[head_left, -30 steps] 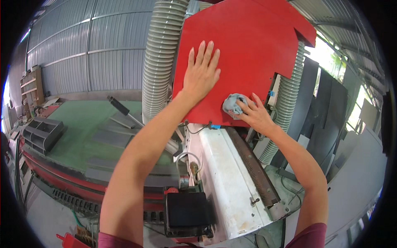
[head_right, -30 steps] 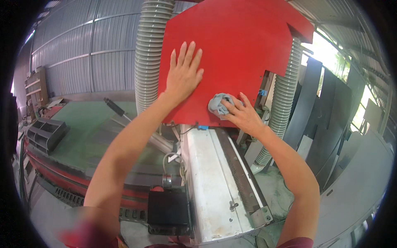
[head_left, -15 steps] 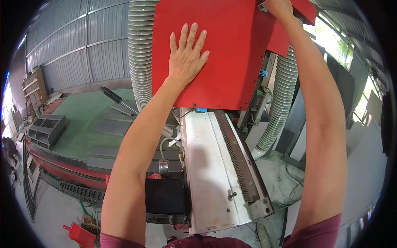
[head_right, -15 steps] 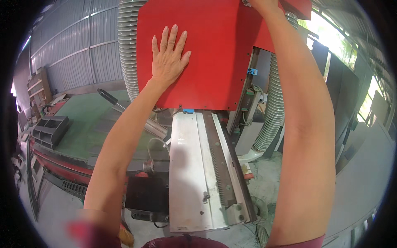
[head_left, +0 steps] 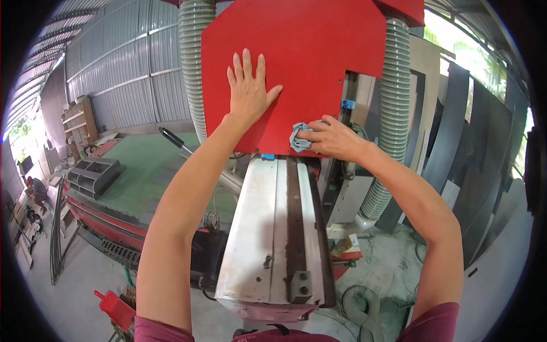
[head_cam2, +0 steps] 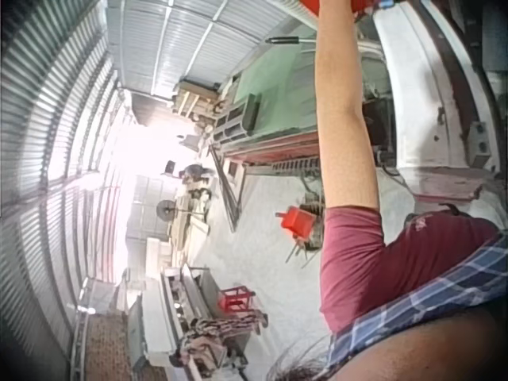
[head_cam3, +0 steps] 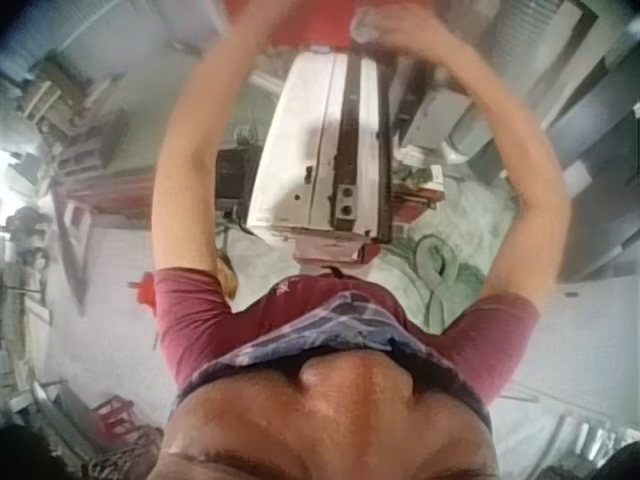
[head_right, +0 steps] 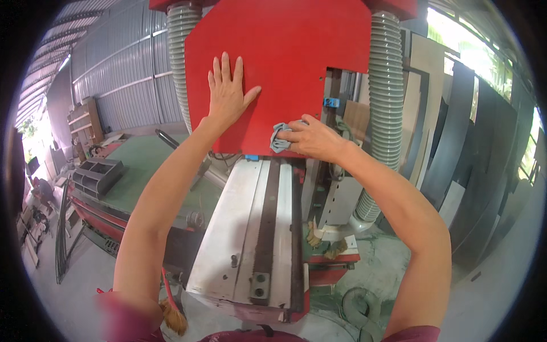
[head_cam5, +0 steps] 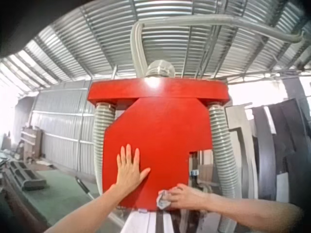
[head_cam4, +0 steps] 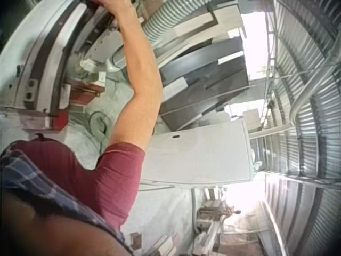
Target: The person is wiping down various parts of a CNC machine and its control panel using a cleaning cloth.
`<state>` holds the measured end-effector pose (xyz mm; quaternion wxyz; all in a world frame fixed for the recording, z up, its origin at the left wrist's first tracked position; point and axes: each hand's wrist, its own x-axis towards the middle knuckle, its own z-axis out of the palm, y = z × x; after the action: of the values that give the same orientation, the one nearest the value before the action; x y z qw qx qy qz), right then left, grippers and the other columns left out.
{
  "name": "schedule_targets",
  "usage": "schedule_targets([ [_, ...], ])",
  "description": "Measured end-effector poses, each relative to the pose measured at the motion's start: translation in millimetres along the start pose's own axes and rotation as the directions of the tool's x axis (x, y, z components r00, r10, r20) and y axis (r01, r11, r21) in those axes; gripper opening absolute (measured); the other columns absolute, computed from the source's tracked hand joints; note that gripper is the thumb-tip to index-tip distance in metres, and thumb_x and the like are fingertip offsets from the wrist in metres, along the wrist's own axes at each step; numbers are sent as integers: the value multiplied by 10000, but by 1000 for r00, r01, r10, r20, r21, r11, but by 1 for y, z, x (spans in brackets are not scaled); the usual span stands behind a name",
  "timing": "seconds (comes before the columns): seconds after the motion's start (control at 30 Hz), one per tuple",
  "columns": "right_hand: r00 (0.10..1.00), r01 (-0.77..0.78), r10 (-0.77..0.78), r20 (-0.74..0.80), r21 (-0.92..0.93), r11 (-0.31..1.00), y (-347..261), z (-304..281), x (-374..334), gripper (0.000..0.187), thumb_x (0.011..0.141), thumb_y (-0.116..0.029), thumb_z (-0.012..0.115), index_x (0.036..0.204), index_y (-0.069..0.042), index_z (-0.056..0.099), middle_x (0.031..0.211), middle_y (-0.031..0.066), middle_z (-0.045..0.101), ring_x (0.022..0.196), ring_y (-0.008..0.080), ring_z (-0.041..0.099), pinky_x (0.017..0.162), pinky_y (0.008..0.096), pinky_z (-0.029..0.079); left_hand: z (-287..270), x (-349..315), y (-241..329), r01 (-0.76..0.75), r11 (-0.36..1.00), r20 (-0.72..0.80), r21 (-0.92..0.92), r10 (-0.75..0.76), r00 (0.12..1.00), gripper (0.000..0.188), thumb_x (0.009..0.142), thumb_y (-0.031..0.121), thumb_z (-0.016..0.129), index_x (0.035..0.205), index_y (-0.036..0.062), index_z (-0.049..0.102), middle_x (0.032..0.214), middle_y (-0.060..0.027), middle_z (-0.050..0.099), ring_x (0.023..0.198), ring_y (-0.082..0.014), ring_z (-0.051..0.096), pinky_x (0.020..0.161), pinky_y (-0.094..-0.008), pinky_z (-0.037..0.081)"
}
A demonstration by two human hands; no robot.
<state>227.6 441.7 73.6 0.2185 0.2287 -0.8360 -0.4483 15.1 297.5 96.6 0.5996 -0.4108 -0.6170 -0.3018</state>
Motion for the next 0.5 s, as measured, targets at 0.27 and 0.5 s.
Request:
schedule_targets([
  [0.27, 807, -521, 405, -429, -197, 830, 153, -65, 38, 376, 705, -75, 656, 1055, -212, 661, 1288, -12, 531, 1135, 246, 511, 844, 422, 453, -28, 3, 36, -115, 975, 347, 191, 43, 937, 1170, 582, 636, 757, 1489, 141, 209, 1520, -271, 86, 1354, -557, 109, 988, -682, 297],
  [0.5, 608, -667, 608, -511, 85, 740, 221, -71, 14, 388, 672, -111, 717, 1049, -167, 645, 1223, 126, 518, 1055, 339, 515, 889, 443, 459, -16, 8, 50, -132, 964, 440, 229, 19, 898, 1241, 563, 638, 768, 1507, 155, 124, 1531, -260, 37, 1366, -548, 77, 980, -690, 307],
])
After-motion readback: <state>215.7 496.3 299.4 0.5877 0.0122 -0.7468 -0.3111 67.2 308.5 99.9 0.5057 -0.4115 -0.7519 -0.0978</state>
